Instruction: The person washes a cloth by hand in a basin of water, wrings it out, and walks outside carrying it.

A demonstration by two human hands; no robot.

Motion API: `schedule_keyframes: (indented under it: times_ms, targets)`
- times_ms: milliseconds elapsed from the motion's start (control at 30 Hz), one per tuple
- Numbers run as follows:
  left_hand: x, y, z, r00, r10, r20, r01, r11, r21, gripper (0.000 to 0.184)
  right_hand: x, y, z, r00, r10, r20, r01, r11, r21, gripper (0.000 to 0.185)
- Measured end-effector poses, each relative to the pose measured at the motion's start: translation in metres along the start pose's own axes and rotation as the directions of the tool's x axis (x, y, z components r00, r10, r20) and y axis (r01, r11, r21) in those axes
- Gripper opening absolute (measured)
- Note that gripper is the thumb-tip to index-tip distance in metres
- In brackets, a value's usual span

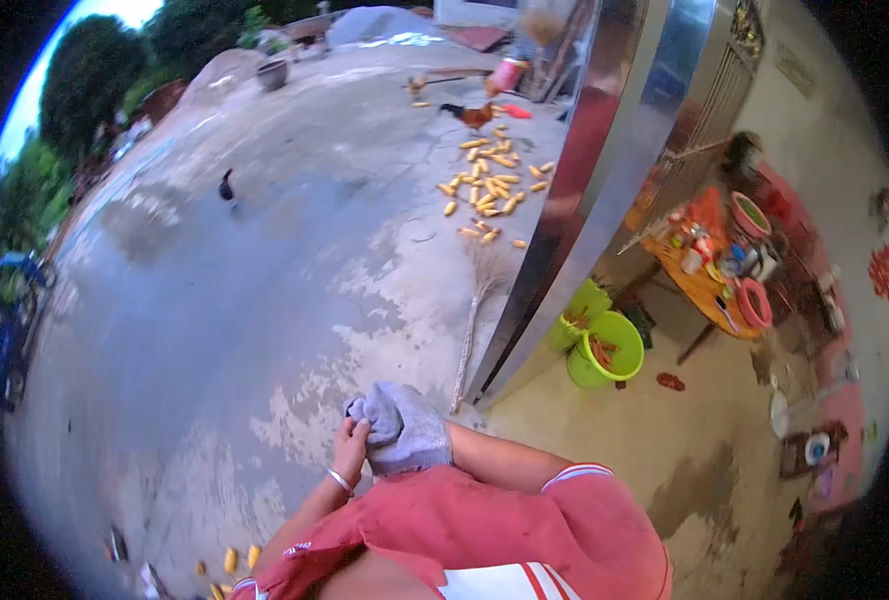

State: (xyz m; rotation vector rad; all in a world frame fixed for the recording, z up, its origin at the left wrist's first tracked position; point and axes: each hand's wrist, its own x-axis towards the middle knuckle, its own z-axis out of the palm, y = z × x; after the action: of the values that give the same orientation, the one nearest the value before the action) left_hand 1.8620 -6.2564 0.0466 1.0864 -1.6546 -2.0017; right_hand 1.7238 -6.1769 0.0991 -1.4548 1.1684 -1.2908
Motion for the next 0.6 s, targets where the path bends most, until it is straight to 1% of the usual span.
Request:
schedule_keyframes:
  times_ms: [67, 100, 133, 167, 200, 233, 267, 300, 333, 367, 400, 433, 467, 500, 533, 600]
  targets:
    - [0.026, -0.001, -0.02, 1.0, -0.024, -0.007, 0.024, 0.998, -0.055, 0.021, 0.019, -0.014, 0.004, 0.993, 0.095, -0.074, -0.092, 0.995, 0.05, 0.033]
    - [0.038, -0.003, -0.027, 0.997, -0.004, 0.082, 0.015, 0.991, -0.132, 0.02, 0.028, -0.008, 0.005, 0.984, 0.124, -0.127, -0.114, 0.99, 0.087, 0.033]
    - [0.046, 0.003, -0.03, 0.993, -0.006, 0.116, 0.021, 0.992, -0.128, 0.02, 0.031, 0.004, 0.006, 0.97, 0.165, -0.179, -0.132, 0.974, 0.184, 0.033]
    - [0.053, 0.009, -0.029, 0.978, -0.024, 0.207, 0.031, 0.999, -0.028, 0.023, 0.034, 0.019, 0.005, 0.949, 0.222, -0.224, -0.138, 0.931, 0.338, 0.033]
    - [0.06, 0.017, -0.027, 0.956, -0.044, 0.291, 0.024, 0.997, 0.073, 0.027, 0.035, 0.034, 0.003, 0.925, 0.281, -0.254, -0.125, 0.86, 0.495, 0.033]
    - [0.066, 0.027, -0.027, 0.941, 0.045, 0.336, -0.124, 0.968, 0.219, 0.032, 0.035, 0.051, 0.001, 0.902, 0.339, -0.268, -0.092, 0.756, 0.648, 0.033]
    - [0.079, 0.027, -0.026, 0.931, 0.051, 0.361, -0.136, 0.967, 0.215, 0.032, 0.035, 0.068, -0.003, 0.886, 0.389, -0.251, -0.055, 0.627, 0.777, 0.033]
    - [0.093, 0.023, -0.025, 0.901, 0.067, 0.428, -0.166, 0.966, 0.197, 0.034, 0.035, 0.084, -0.009, 0.876, 0.426, -0.225, -0.012, 0.487, 0.873, 0.033]
    - [0.104, 0.032, -0.024, 0.865, 0.082, 0.494, -0.195, 0.964, 0.181, 0.037, 0.035, 0.1, -0.015, 0.873, 0.451, -0.186, 0.029, 0.332, 0.943, 0.034]
    - [0.117, 0.044, -0.029, 0.835, -0.063, 0.547, -0.143, 0.934, 0.326, 0.044, 0.036, 0.116, -0.021, 0.879, 0.453, -0.149, 0.059, 0.208, 0.976, 0.034]
    - [0.134, 0.048, -0.029, 0.822, -0.052, 0.568, -0.164, 0.932, 0.323, 0.044, 0.042, 0.116, -0.029, 0.876, 0.46, -0.143, 0.078, 0.157, 0.984, 0.034]
    - [0.15, 0.05, -0.03, 0.761, -0.137, 0.633, -0.138, 0.921, 0.365, 0.049, 0.047, 0.115, -0.042, 0.875, 0.453, -0.167, 0.096, 0.176, 0.98, 0.034]
    - [0.167, 0.053, -0.031, 0.693, -0.226, 0.685, -0.114, 0.903, 0.414, 0.055, 0.049, 0.115, -0.05, 0.871, 0.394, -0.293, 0.07, 0.492, 0.868, 0.03]
    - [0.18, 0.066, -0.032, 0.677, -0.192, 0.711, -0.211, 0.874, 0.438, 0.067, 0.055, 0.113, -0.058, 0.869, 0.302, -0.393, 0.039, 0.749, 0.662, 0.028]
    - [0.196, 0.067, -0.032, 0.669, -0.189, 0.719, -0.228, 0.868, 0.441, 0.067, 0.063, 0.119, -0.065, 0.865, 0.29, -0.409, 0.055, 0.755, 0.653, 0.028]
    - [0.228, 0.065, -0.041, 0.65, -0.071, 0.756, -0.401, 0.814, 0.421, 0.067, 0.09, 0.129, -0.08, 0.902, 0.176, -0.394, -0.007, 0.919, 0.394, 0.026]
